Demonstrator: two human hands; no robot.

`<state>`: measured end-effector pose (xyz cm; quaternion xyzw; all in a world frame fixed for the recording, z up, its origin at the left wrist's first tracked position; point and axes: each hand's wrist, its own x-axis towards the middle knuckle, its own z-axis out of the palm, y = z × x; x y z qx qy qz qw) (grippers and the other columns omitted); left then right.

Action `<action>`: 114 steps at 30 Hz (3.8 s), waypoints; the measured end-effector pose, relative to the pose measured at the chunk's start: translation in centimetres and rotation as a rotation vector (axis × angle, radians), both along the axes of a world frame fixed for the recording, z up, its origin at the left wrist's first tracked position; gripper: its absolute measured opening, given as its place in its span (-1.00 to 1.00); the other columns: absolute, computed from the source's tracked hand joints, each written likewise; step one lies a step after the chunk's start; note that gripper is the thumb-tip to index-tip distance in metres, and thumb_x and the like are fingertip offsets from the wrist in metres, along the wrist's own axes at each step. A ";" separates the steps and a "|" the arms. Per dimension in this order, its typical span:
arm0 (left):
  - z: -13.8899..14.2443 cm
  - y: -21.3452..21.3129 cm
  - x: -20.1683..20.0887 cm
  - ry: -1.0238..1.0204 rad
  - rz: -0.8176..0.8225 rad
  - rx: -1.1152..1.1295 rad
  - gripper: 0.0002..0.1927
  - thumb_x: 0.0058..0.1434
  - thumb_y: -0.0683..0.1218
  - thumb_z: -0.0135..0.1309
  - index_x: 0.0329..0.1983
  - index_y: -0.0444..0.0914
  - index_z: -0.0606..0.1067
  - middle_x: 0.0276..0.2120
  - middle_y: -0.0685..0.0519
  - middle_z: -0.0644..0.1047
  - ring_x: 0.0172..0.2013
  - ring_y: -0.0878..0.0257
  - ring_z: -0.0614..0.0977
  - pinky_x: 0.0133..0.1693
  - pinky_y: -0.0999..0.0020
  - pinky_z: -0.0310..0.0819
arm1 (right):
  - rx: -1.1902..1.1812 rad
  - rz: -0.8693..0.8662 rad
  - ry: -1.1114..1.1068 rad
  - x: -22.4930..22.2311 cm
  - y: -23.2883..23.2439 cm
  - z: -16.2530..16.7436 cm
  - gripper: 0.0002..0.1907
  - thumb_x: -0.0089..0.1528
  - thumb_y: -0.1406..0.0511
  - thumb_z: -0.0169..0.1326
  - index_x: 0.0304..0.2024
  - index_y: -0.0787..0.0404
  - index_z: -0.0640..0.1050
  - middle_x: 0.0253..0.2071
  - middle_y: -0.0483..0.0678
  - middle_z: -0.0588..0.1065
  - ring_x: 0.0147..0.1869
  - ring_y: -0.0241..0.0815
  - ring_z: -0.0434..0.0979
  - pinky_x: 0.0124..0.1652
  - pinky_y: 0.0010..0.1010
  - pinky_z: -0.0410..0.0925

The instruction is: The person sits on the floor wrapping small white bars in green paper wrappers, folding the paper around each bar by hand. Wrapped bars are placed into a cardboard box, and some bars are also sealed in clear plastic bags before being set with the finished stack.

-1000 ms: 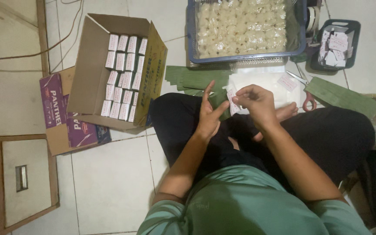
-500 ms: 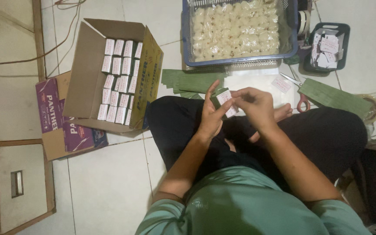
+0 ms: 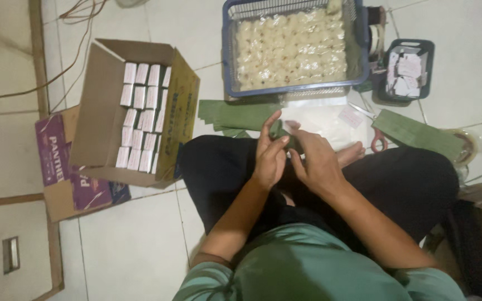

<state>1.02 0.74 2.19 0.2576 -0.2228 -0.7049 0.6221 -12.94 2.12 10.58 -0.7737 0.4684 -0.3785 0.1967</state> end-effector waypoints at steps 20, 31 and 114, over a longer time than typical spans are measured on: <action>-6.4 -2.4 -1.6 -0.155 -0.074 0.412 -0.74 0.37 0.00 0.06 -0.03 -0.27 0.43 -0.28 0.01 0.56 -0.34 0.20 0.59 -0.37 0.29 0.50 | 0.635 -0.664 0.071 -20.9 -17.9 -17.1 -0.61 0.25 0.14 0.10 -0.02 0.25 0.66 -0.05 0.29 0.60 0.09 0.20 0.61 0.08 -0.12 0.41; -4.8 -3.1 -3.6 -0.172 -0.096 0.430 -0.75 0.40 0.01 0.00 -0.06 -0.28 0.42 -0.31 0.02 0.53 -0.35 0.24 0.57 -0.36 0.34 0.49 | 0.527 -0.369 0.454 -17.9 -14.2 -20.2 -0.70 0.11 0.22 0.17 -0.11 0.01 0.71 -0.16 0.16 0.62 -0.04 0.20 0.62 -0.02 0.00 0.44; 9.3 0.9 10.1 -0.963 0.172 -0.475 -0.54 0.24 -0.16 0.30 0.21 -0.21 0.50 0.09 0.00 0.54 0.08 0.19 0.60 0.14 0.31 0.51 | 0.595 0.399 -0.578 2.7 -6.9 -1.7 -0.21 0.10 0.39 0.31 0.38 0.22 0.36 0.16 0.11 0.42 0.27 -0.05 0.46 0.13 -0.17 0.42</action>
